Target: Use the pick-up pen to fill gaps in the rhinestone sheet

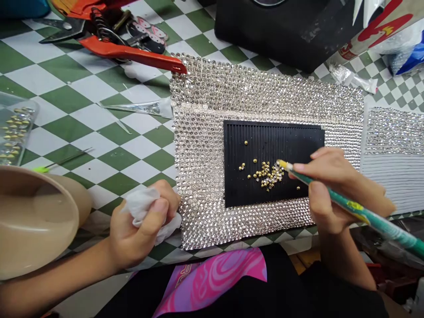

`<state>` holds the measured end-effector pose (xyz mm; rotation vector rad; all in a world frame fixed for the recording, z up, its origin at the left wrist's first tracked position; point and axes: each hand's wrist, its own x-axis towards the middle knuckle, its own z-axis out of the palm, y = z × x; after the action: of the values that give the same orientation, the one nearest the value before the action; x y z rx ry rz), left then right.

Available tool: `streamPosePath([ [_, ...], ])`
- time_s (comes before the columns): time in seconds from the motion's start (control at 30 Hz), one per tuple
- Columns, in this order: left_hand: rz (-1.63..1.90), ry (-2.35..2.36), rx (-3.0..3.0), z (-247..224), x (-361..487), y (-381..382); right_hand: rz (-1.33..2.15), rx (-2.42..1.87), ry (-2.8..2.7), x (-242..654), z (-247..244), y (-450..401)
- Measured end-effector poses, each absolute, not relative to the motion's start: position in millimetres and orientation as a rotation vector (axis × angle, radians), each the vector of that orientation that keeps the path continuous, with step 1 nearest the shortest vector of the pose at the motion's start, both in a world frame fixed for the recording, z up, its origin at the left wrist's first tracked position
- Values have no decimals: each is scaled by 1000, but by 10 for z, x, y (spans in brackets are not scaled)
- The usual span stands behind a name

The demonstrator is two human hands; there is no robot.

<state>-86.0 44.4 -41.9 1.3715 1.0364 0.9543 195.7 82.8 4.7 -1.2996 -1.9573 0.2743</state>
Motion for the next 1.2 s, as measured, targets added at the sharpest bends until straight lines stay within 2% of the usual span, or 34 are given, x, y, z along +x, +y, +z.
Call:
streamPosePath([
  [0.17, 970, 1009, 1362, -425, -854, 463, 254, -1019, -2145, 1739, -5, 1404],
  [0.43, 958, 1023, 1318, -402, -865, 474, 312, -1034, -2402, 1310, -119, 1878],
  [0.87, 933, 1020, 1276, -401, -837, 478, 296, -935, -2487, 1310, -209, 1937],
  [1.2, 913, 1033, 1242, -408, -859, 463, 331, -1117, -2386, 1831, 103, 1509],
])
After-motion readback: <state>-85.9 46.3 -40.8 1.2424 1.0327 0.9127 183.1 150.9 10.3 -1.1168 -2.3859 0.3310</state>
